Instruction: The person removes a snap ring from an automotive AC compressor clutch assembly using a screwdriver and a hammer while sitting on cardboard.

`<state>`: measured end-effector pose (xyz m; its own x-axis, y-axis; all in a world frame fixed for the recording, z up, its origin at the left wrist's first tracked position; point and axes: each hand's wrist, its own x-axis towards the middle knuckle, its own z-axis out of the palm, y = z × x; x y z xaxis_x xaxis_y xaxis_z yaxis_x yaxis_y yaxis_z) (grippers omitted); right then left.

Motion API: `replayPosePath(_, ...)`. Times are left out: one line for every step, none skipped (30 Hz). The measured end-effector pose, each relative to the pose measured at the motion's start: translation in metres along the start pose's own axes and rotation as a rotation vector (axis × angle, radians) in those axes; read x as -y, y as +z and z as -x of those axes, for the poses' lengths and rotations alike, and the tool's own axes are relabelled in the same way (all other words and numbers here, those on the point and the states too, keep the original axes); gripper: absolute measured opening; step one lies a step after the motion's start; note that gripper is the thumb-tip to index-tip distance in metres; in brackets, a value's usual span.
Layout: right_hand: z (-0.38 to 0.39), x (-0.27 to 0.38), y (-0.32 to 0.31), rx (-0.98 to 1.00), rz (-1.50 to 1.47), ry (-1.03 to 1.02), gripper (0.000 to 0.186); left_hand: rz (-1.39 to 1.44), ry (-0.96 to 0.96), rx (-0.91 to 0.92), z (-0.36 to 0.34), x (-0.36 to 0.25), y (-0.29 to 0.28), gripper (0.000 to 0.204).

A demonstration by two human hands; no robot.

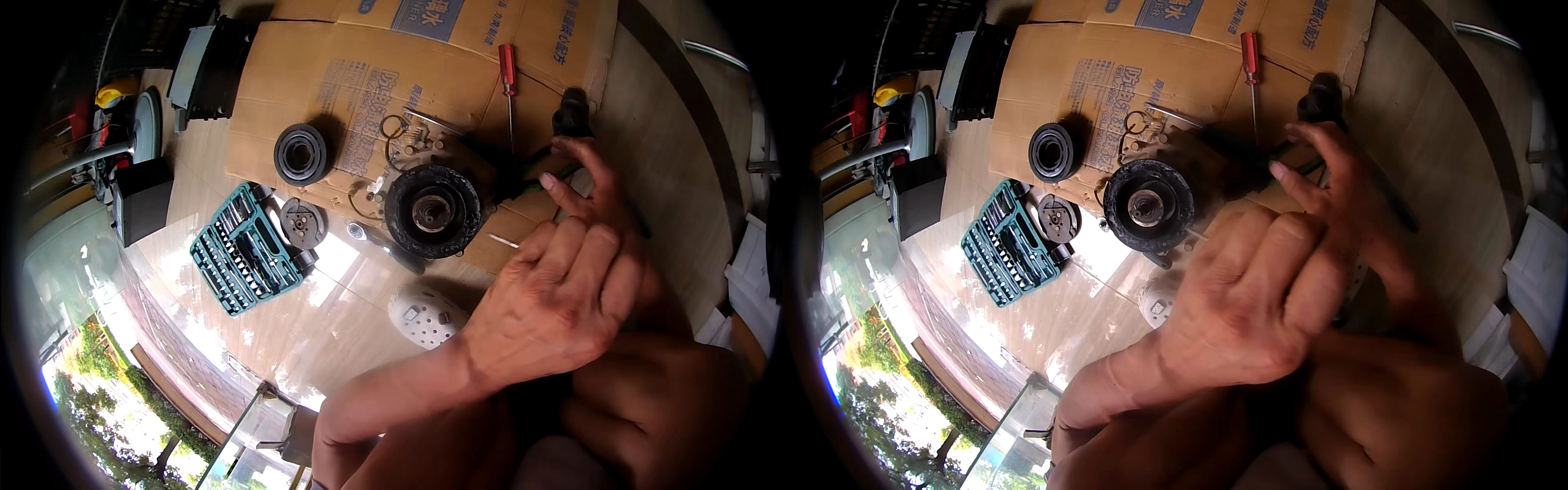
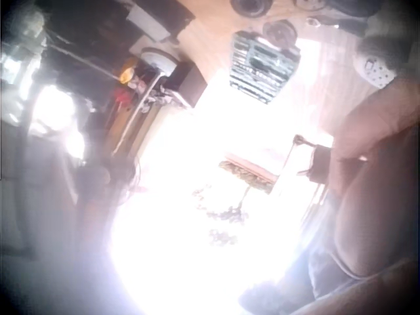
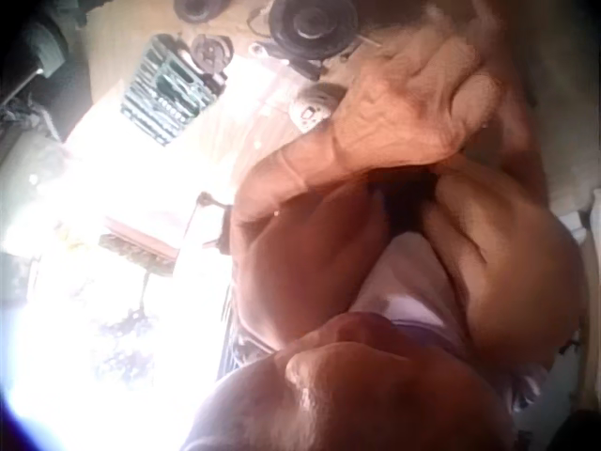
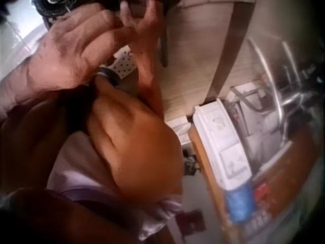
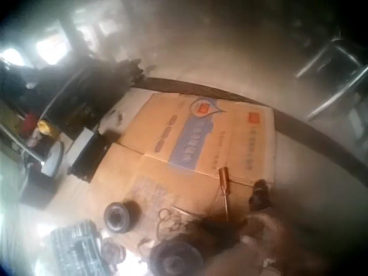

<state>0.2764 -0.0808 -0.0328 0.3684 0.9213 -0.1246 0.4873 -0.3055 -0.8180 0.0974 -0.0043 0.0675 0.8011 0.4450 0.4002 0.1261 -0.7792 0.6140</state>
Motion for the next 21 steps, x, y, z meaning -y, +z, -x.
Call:
replayPosePath(0.001, -0.002, -0.002, 0.007, -0.035, 0.041, 0.053, -0.058, 0.027, -0.02, -0.005, 0.001, 0.003, 0.046)
replayPosePath(0.003, -0.001, -0.002, 0.019, -0.073, 0.08, 0.051, -0.091, 0.035, -0.064, -0.006, 0.007, 0.009, 0.046)
replayPosePath(0.011, 0.014, -0.026, -0.035, -0.024, 0.11, 0.05, -0.055, 0.092, -0.146, -0.022, 0.005, 0.014, 0.046)
replayPosePath(0.016, 0.02, -0.028, -0.044, -0.034, 0.123, 0.048, -0.046, 0.094, -0.22, -0.022, 0.014, 0.023, 0.045)
replayPosePath(0.021, 0.029, -0.027, -0.063, -0.026, 0.107, 0.047, -0.042, 0.092, -0.251, -0.017, 0.019, 0.025, 0.044)
replayPosePath(0.026, 0.036, -0.027, -0.085, -0.015, 0.093, 0.046, -0.035, 0.092, -0.283, -0.014, 0.025, 0.027, 0.044)
replayPosePath(0.026, 0.02, -0.031, -0.048, 0.037, 0.117, 0.044, -0.027, 0.089, -0.318, -0.009, 0.032, 0.029, 0.043)
replayPosePath(0.025, 0.004, -0.035, -0.015, 0.091, 0.139, 0.042, -0.011, 0.086, -0.345, -0.005, 0.036, 0.03, 0.044)
replayPosePath(0.023, 0.003, -0.027, -0.002, 0.075, 0.157, 0.041, -0.017, 0.062, -0.341, 0.002, 0.043, 0.029, 0.044)
replayPosePath(0.022, 0.004, -0.018, 0.009, 0.061, 0.175, 0.04, -0.019, 0.039, -0.34, 0.009, 0.047, 0.029, 0.045)
replayPosePath(0.021, 0.003, -0.011, 0.019, 0.047, 0.193, 0.039, -0.019, 0.018, -0.34, 0.015, 0.051, 0.028, 0.046)
replayPosePath(0.022, 0.005, -0.013, -0.011, 0.052, 0.179, 0.039, -0.01, 0.016, -0.355, 0.015, 0.054, 0.029, 0.046)
replayPosePath(0.022, 0.006, -0.014, -0.039, 0.056, 0.164, 0.038, 0.017, 0.007, -0.367, 0.014, 0.056, 0.029, 0.046)
replayPosePath(0.021, 0.008, -0.015, -0.066, 0.059, 0.149, 0.037, 0.044, -0.004, -0.377, 0.013, 0.057, 0.03, 0.046)
replayPosePath(0.021, 0.013, -0.016, -0.088, 0.02, 0.075, 0.039, 0.078, -0.018, -0.378, 0.012, 0.057, 0.028, 0.047)
replayPosePath(0.02, 0.023, -0.019, -0.109, -0.02, 0.0, 0.04, 0.089, -0.034, -0.377, 0.011, 0.057, 0.028, 0.047)
replayPosePath(0.019, 0.033, -0.02, -0.128, -0.062, -0.076, 0.042, 0.098, -0.052, -0.376, 0.01, 0.058, 0.028, 0.047)
replayPosePath(0.018, 0.04, -0.021, -0.144, -0.139, -0.18, 0.044, 0.087, -0.072, -0.37, 0.009, 0.058, 0.031, 0.046)
replayPosePath(0.017, 0.046, -0.02, -0.159, -0.217, -0.284, 0.047, 0.072, -0.091, -0.357, 0.008, 0.059, 0.031, 0.046)
replayPosePath(0.016, 0.052, -0.02, -0.172, -0.296, -0.388, 0.049, 0.056, -0.111, -0.344, 0.007, 0.059, 0.032, 0.046)
replayPosePath(0.013, 0.058, -0.02, -0.13, -0.206, -0.449, 0.051, 0.035, -0.128, -0.321, 0.007, 0.061, 0.03, 0.047)
